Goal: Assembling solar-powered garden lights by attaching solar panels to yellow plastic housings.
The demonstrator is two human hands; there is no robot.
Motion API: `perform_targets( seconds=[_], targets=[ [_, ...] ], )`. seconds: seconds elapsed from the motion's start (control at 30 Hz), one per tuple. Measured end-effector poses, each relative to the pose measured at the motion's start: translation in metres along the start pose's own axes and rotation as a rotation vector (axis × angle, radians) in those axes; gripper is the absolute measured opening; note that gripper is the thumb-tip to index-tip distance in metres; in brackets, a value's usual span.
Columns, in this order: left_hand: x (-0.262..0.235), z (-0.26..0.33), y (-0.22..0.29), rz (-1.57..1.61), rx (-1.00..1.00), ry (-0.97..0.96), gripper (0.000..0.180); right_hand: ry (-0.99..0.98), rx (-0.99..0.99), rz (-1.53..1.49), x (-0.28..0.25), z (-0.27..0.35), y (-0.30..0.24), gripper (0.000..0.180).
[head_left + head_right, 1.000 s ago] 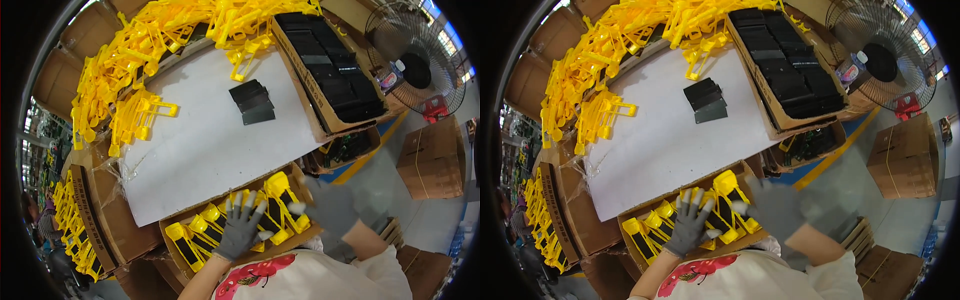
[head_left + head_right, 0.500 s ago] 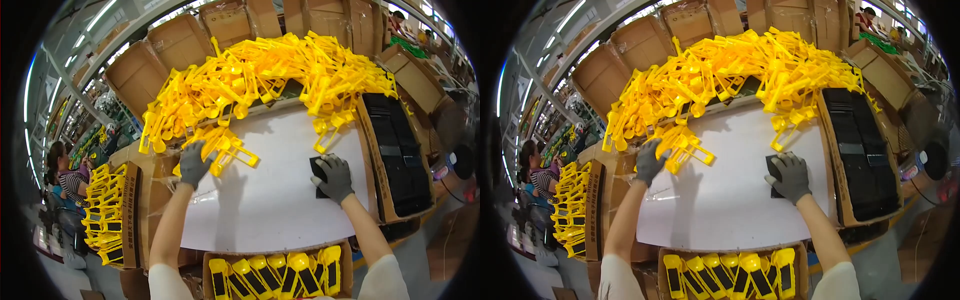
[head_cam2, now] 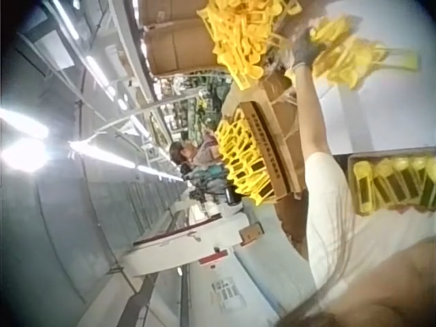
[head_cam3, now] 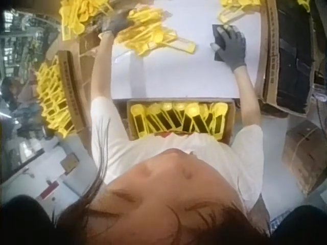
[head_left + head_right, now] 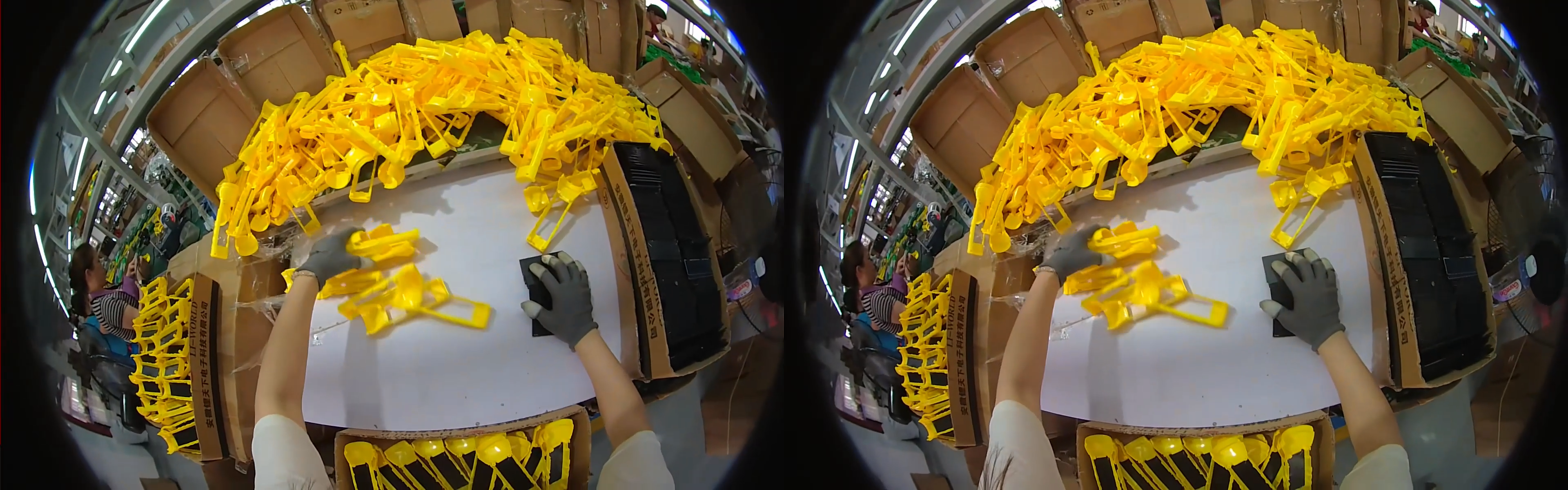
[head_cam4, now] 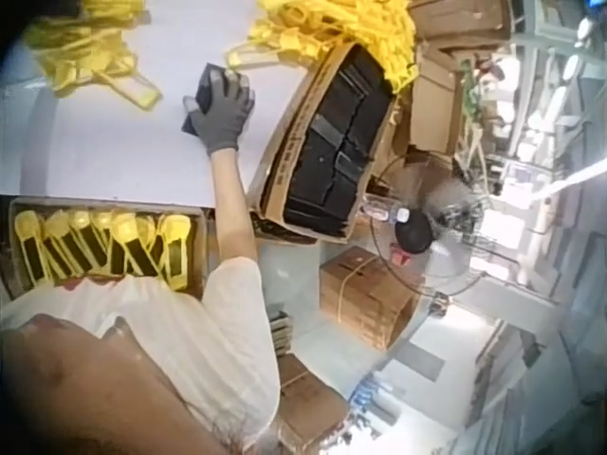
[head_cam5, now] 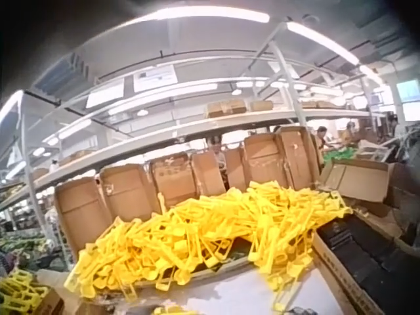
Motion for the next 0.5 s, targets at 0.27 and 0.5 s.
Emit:
perform_targets(
  seconds=[0.27,0.5],
  targets=[
    [0.041,0.087,0.091,-0.040,0.299,-0.100,0.076,-0.063,0.026,-0.014,-0.003,0.030,-0.014,0.065],
    [0.023,0.138,0.128,-0.147,0.352,0.171,0.074,-0.008,0.032,-0.064,-0.011,0.034,-0.007,0.061]
  ],
)
Point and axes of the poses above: each hand's wrist, its own z-axis away from the middle knuckle, its own x-axis out of the palm, y = z × x, the point moved 4 cm from there along -z, towards the middle knuckle, and after that the axes turned 4 degrees about -y, right-handed, at the moved point
